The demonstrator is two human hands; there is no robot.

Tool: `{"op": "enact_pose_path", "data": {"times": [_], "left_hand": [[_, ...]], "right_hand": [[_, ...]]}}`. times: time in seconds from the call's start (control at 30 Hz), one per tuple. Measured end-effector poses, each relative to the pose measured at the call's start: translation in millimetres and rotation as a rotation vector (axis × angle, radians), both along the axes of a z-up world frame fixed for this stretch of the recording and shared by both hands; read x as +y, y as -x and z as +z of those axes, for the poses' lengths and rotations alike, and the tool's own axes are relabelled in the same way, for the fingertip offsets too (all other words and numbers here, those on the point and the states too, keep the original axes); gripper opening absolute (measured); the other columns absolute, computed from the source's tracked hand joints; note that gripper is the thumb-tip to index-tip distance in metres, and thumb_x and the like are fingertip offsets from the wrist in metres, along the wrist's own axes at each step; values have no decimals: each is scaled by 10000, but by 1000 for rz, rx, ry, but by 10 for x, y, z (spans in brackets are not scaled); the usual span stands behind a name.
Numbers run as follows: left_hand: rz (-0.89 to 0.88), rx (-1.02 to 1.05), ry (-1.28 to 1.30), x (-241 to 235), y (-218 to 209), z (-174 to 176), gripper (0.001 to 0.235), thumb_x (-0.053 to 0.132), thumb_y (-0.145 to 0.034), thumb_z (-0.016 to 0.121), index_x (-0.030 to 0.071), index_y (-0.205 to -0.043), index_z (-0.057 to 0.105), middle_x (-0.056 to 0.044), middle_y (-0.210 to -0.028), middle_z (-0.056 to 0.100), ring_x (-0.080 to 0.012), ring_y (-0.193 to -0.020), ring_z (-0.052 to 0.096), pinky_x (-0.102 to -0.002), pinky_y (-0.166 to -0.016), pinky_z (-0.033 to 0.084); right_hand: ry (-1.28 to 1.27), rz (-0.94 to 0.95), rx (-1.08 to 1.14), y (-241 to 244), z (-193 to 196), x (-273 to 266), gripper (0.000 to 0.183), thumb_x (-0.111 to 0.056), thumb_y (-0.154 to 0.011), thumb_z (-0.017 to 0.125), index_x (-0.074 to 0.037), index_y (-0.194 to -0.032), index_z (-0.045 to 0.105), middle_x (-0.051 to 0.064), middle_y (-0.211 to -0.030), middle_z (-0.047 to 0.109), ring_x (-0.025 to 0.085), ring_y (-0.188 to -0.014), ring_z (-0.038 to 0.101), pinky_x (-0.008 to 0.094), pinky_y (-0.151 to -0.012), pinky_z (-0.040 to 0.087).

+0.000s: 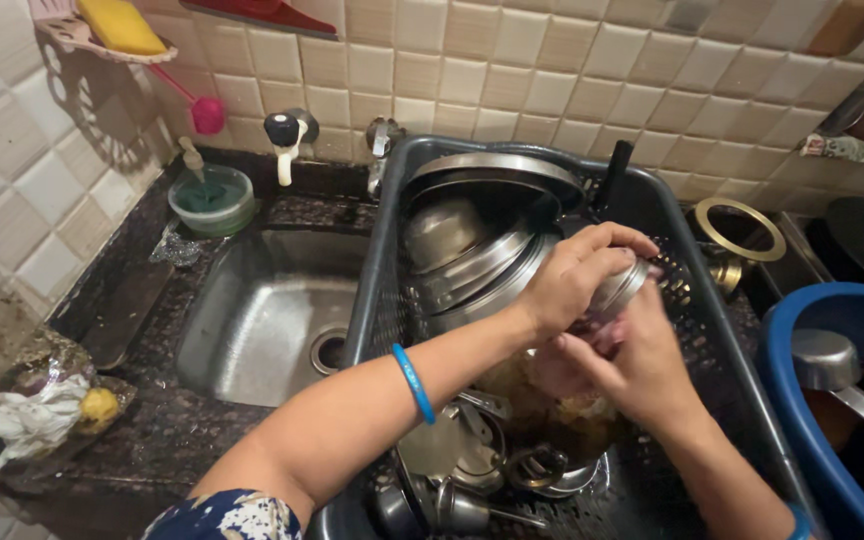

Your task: The person wipes a variety of metal plates, bowls, and lids with a cloth, placing some in a drying rack and others into a plastic tub.

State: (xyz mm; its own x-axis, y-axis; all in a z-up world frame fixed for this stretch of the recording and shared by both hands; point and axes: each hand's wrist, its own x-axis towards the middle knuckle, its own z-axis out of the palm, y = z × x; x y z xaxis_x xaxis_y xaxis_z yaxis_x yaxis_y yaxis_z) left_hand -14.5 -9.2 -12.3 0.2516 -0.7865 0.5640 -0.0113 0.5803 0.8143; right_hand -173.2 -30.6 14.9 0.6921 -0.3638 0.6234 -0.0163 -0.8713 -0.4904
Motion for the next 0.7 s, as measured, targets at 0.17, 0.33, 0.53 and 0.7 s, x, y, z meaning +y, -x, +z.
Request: {"op": "enact_pose_path", "data": {"times": [0.17, 0.33, 0.53, 0.7], "left_hand": [[49, -106, -122, 33, -8, 10, 319, 249, -1019, 548, 31, -1104, 764, -142, -1112, 726, -195, -1063, 680, -317, -955, 530], [-409, 385, -433, -30, -222, 85, 352, 353, -1037, 600, 48, -1157, 727, -79, -1106, 728, -177, -1028, 667, -343, -887, 547], [-305, 605, -330, -200, -415, -123, 268, 273, -1055, 648, 10, -1080, 688, -102, -954, 700, -189, -788, 685, -355, -666, 574], [-135, 443, -296, -220, -37, -296, 199, 80, -948, 604, 44, -1130, 675, -87, -931, 701, -175, -766, 676, -354, -636, 532]], "right_hand": [[-661, 168, 226, 35, -172, -206, 349, -153, -850, 814, 45, -1127, 736, 138, -1003, 777, 164, -885, 725, 340, -798, 591], [-1094, 368, 14, 286, -45, -624, 383, -127, -798, 776, -12, -1158, 716, 102, -1011, 772, 168, -869, 741, 329, -782, 601], [-510, -202, -340, 204, 66, -428, 236, -126, -967, 753, -22, -1168, 689, 81, -1124, 714, 145, -993, 683, 318, -897, 551], [655, -191, -48, -73, 207, -30, 202, -47, -797, 756, 3, -964, 654, 188, -1234, 630, 324, -1214, 594, 459, -1005, 531]]}}
